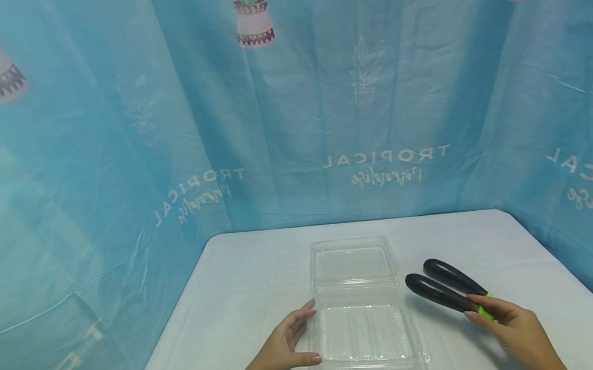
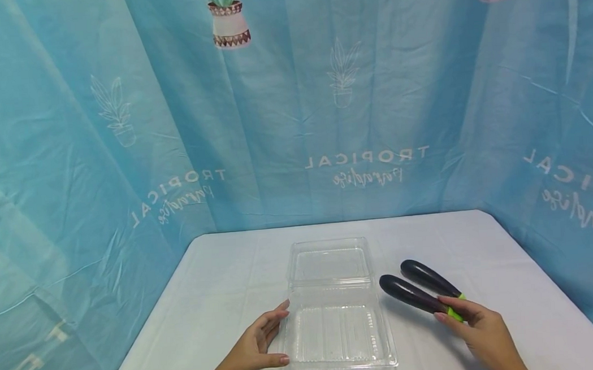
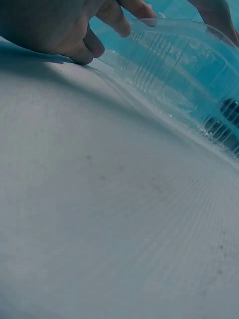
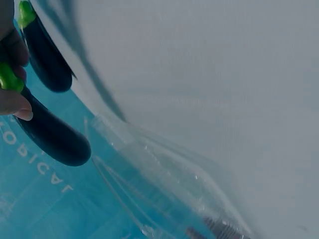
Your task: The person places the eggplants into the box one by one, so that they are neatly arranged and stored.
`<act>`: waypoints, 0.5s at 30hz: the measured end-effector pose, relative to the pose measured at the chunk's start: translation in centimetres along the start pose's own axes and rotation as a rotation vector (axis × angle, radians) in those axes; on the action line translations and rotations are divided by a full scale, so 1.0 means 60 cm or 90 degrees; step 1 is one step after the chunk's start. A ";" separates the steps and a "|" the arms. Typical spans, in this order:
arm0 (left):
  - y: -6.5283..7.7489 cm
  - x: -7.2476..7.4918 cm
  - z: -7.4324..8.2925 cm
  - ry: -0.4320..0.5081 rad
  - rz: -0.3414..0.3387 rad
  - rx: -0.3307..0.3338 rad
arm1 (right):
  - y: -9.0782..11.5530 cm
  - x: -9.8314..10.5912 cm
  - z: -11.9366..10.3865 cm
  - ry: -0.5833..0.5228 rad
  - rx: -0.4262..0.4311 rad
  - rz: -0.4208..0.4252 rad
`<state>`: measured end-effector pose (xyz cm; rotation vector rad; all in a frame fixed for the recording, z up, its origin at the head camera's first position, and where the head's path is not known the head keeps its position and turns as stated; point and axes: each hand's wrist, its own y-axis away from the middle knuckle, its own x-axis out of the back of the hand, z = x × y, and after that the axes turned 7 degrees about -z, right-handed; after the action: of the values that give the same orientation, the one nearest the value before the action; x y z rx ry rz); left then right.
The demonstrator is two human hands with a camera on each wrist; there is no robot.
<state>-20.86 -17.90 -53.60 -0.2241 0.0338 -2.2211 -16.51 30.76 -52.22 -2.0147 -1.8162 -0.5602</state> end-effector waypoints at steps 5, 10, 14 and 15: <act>0.001 -0.001 0.002 -0.001 0.000 0.003 | -0.005 -0.029 -0.026 -0.079 0.075 0.004; 0.000 -0.003 0.006 -0.005 0.003 0.014 | -0.012 -0.055 -0.053 -0.133 0.124 -0.005; 0.001 -0.005 0.009 -0.006 0.010 0.024 | -0.021 -0.075 -0.076 -0.174 0.177 -0.046; 0.001 -0.005 0.009 -0.007 0.012 0.026 | -0.023 -0.080 -0.082 -0.176 0.194 -0.057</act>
<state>-20.51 -17.66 -53.10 -0.2126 -0.0157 -2.1994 -18.52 24.27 -50.54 -1.8818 -2.0141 -0.0193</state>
